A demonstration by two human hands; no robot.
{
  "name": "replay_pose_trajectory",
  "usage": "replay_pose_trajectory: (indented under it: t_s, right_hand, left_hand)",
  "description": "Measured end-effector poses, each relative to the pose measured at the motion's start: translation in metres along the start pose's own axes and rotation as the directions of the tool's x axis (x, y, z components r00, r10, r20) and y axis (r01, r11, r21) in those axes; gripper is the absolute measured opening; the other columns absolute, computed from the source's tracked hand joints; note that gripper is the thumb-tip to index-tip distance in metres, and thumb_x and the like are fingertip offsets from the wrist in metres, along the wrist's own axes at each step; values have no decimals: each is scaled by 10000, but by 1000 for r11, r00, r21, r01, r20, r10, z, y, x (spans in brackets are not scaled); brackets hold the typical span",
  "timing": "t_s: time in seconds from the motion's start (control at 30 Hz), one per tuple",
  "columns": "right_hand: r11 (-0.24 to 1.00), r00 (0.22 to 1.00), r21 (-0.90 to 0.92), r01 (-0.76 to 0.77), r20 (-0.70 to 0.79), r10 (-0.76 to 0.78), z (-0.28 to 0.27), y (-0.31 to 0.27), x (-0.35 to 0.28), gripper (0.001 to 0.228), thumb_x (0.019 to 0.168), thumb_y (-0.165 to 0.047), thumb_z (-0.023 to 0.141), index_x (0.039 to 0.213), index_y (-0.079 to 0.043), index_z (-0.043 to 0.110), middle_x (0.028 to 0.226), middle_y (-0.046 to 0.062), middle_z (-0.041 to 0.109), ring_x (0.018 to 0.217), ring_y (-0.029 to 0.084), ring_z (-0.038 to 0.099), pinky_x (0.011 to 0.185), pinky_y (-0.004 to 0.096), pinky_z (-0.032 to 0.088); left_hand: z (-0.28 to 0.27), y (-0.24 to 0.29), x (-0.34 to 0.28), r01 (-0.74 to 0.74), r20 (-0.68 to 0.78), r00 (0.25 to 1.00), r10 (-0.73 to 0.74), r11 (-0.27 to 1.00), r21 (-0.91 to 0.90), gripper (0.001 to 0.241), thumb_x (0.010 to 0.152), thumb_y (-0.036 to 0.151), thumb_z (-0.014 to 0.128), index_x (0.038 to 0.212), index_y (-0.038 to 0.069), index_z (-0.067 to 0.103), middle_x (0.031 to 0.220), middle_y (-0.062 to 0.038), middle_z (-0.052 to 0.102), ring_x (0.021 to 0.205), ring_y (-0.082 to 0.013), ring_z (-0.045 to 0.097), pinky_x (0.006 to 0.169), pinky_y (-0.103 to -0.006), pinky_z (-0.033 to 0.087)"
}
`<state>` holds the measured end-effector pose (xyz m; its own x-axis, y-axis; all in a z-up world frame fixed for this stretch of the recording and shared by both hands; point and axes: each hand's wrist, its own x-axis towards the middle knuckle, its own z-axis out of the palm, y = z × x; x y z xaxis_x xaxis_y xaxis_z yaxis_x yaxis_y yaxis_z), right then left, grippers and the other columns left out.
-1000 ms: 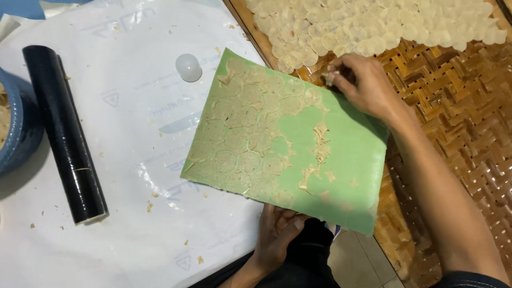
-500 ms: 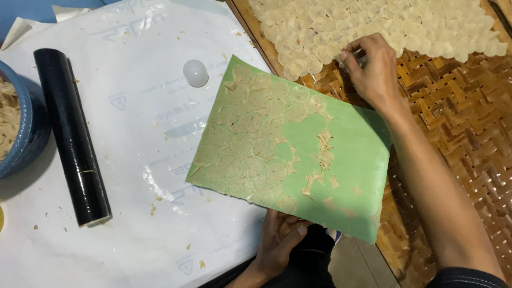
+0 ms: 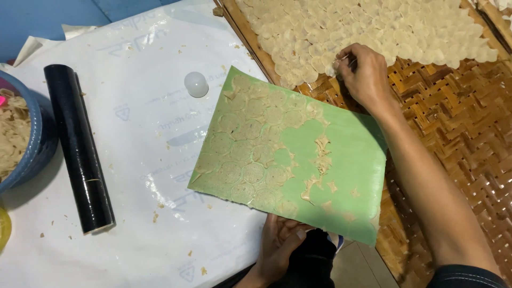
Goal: Peeling small circular food pieces from a green mat and arranging them on a bamboo drying tray.
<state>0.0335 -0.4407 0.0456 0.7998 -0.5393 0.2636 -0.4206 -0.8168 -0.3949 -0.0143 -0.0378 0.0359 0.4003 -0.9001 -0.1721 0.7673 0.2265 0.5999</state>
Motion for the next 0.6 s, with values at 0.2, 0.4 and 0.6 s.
replay_pose_trajectory:
  t_s: [0.2,0.4,0.6]
  right_hand:
    - [997,997,-65,43,-57,-47,0,-5,-9,76,905,35,802,937,77,747,873,192,685,623,244,599,566,339,552]
    - [991,996,-102,91,9,-91,-10,-17,-17,263,966,69,655,1204,177,686,1006,297,689,696,333,662,622,382,613]
    - [955,968,-157,251,69,-242,-48,-101,-67,340,967,13,705,1268,167,669,1062,263,640,841,322,613,710,400,564]
  left_hand:
    - [-3,-5,0,21,-14,1000,-21,1000,8,678,899,-14,566,1507,-31,266,1307,-264,625,1186,-344,662,1043,-412,535]
    - [-7,-8,-3,15,9,1000,-15,1000,2,666,912,-53,533,1521,0,270,1343,-216,592,1221,-318,635,1062,-397,513]
    - [-12,-17,-4,-6,3,1000,6,1000,-8,620,924,-82,523,1496,6,302,1343,-201,565,1236,-319,620,1056,-385,505]
